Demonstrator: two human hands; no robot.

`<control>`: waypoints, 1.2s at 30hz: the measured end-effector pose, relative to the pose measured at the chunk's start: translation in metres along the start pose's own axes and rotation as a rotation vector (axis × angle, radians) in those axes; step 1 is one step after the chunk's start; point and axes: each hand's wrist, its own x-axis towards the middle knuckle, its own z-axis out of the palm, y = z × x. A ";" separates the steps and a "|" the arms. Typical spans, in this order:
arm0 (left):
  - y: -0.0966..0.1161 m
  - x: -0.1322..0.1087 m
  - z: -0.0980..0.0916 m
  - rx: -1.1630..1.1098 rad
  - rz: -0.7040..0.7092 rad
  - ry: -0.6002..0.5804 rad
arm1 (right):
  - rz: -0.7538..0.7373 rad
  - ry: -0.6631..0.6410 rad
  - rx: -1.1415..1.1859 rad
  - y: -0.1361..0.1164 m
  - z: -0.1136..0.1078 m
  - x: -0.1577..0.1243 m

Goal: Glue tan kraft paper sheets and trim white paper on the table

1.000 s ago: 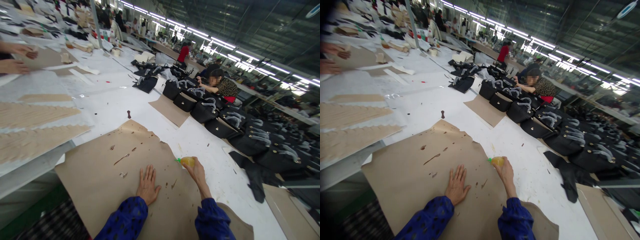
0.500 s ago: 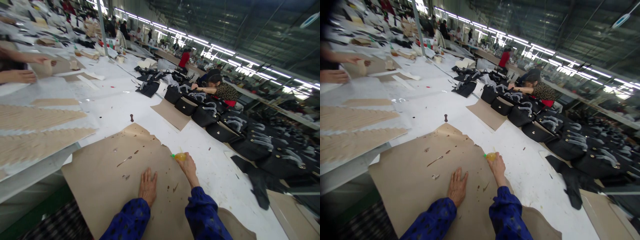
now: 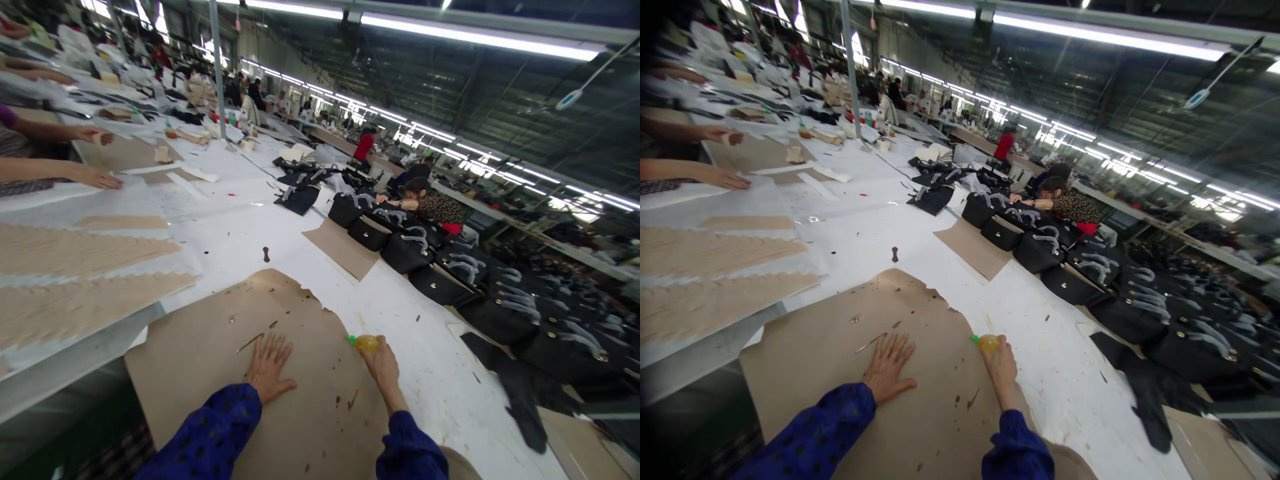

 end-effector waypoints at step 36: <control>-0.008 0.017 0.004 0.073 -0.326 0.041 | -0.350 0.064 0.207 -0.160 0.054 0.121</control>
